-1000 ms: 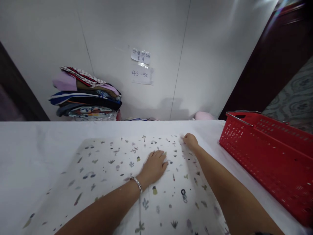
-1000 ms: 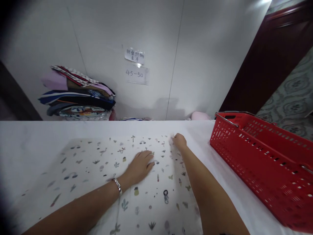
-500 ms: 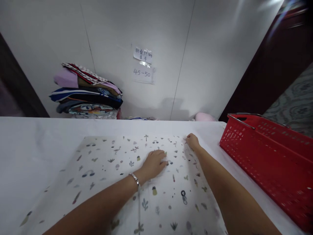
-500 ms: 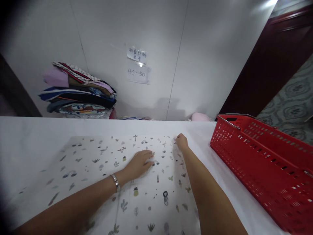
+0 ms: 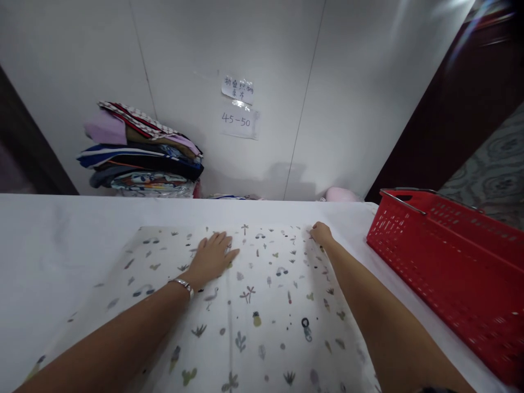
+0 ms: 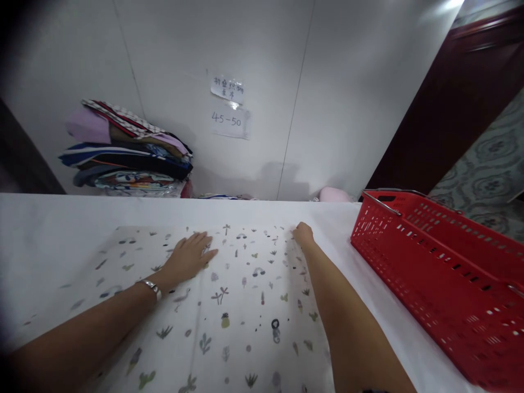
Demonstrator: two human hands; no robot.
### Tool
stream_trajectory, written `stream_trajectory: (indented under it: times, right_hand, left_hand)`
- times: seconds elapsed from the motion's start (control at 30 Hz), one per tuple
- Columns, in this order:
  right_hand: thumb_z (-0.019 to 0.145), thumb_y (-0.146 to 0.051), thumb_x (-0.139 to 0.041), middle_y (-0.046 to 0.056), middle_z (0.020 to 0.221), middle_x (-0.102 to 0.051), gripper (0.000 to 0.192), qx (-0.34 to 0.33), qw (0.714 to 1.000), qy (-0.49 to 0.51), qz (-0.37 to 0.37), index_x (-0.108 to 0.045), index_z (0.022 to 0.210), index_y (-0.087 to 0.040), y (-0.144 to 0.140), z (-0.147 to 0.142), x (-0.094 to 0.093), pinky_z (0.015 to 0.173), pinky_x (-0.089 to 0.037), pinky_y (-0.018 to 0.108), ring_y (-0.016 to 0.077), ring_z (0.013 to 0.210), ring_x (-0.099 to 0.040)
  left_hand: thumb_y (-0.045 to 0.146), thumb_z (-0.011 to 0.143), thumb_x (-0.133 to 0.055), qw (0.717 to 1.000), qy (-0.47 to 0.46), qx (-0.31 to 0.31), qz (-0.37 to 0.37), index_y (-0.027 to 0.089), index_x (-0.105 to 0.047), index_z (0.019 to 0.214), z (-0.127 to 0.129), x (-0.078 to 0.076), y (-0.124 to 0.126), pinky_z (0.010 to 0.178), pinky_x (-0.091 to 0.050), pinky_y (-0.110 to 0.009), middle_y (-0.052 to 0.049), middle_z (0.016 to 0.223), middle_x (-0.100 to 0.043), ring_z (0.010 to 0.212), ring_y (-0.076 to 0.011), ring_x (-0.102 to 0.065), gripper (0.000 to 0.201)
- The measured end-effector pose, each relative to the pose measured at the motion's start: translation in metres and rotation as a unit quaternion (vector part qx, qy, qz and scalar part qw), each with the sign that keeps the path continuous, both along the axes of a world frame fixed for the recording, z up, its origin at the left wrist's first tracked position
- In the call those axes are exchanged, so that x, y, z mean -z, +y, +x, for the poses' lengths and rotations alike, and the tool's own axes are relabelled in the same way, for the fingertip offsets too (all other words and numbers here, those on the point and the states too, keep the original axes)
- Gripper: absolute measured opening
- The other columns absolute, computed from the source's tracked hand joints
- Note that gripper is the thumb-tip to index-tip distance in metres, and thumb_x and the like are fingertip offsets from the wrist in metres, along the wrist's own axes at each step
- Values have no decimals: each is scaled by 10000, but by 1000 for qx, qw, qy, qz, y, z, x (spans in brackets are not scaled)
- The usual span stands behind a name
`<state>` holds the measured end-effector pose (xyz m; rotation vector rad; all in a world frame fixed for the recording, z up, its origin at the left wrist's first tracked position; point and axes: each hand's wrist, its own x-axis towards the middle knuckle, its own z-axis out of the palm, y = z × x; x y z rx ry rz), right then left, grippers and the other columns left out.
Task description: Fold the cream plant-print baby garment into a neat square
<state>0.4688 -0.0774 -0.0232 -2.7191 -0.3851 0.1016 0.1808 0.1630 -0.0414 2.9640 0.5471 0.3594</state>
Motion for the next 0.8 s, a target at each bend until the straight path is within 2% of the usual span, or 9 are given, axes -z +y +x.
stream_trajectory:
  times: [0.2,0.33,0.4,0.5,0.57,0.63,0.7,0.8]
  right_hand:
    - [650,-103,-595,175,937,-652,208,13,1000,23,-5,-641,852,-79,6,3,-1,640,-400,236,232,870,-611]
    - [689,-169,-619,110,794,-651,114,9,998,51,35,-634,788,-116,-1,3,-3,593,-396,212,195,781,-609]
    - [758,-250,-582,59,689,-615,135,2,995,77,71,-621,821,-138,-9,2,-4,527,-379,203,153,651,-579]
    - [842,-311,-490,1,570,-519,205,-15,983,129,127,-601,893,-147,-22,-2,-6,440,-333,196,99,483,-464]
    - [852,-310,-486,-22,552,-476,221,-27,974,161,160,-586,963,-147,-29,-5,-7,424,-324,188,82,458,-417]
    - [838,-316,-521,-33,570,-468,283,-34,964,186,187,-553,1067,-152,-35,-7,-9,435,-347,183,76,470,-417]
    - [817,-329,-557,-35,599,-482,381,-36,956,206,204,-511,1155,-159,-41,-10,-10,460,-379,185,77,495,-440]
    - [778,-342,-611,-33,617,-509,466,-44,947,236,215,-497,1198,-176,-51,-16,-10,483,-399,191,78,514,-461]
  left_hand:
    - [481,894,-321,1000,-8,3,-6,196,-511,1190,-1,-1,0,1018,-253,-482,-108,1379,-430,1289,-272,-321,452]
    - [486,892,-329,999,1,-19,-31,193,-519,1197,10,-7,-7,1037,-238,-494,-107,1367,-447,1287,-271,-334,464]
    - [485,898,-320,999,-7,15,-33,190,-487,1245,26,-10,-22,1065,-200,-499,-101,1386,-428,1303,-265,-318,485]
    - [502,905,-289,989,1,137,-48,206,-425,1311,63,-12,-60,1096,-155,-491,-74,1445,-348,1344,-250,-254,520]
    - [501,911,-264,978,9,201,-55,219,-397,1333,92,-11,-88,1097,-148,-504,-65,1466,-311,1355,-249,-228,525]
    - [485,913,-264,973,5,224,-56,224,-392,1331,118,-9,-112,1091,-155,-514,-66,1464,-313,1353,-248,-228,509]
    - [469,913,-271,974,3,221,-55,224,-395,1322,138,-6,-128,1077,-176,-523,-73,1447,-341,1337,-246,-255,492]
    - [475,912,-261,976,10,211,-48,226,-396,1316,153,1,-140,1060,-180,-546,-85,1434,-356,1326,-257,-263,493]
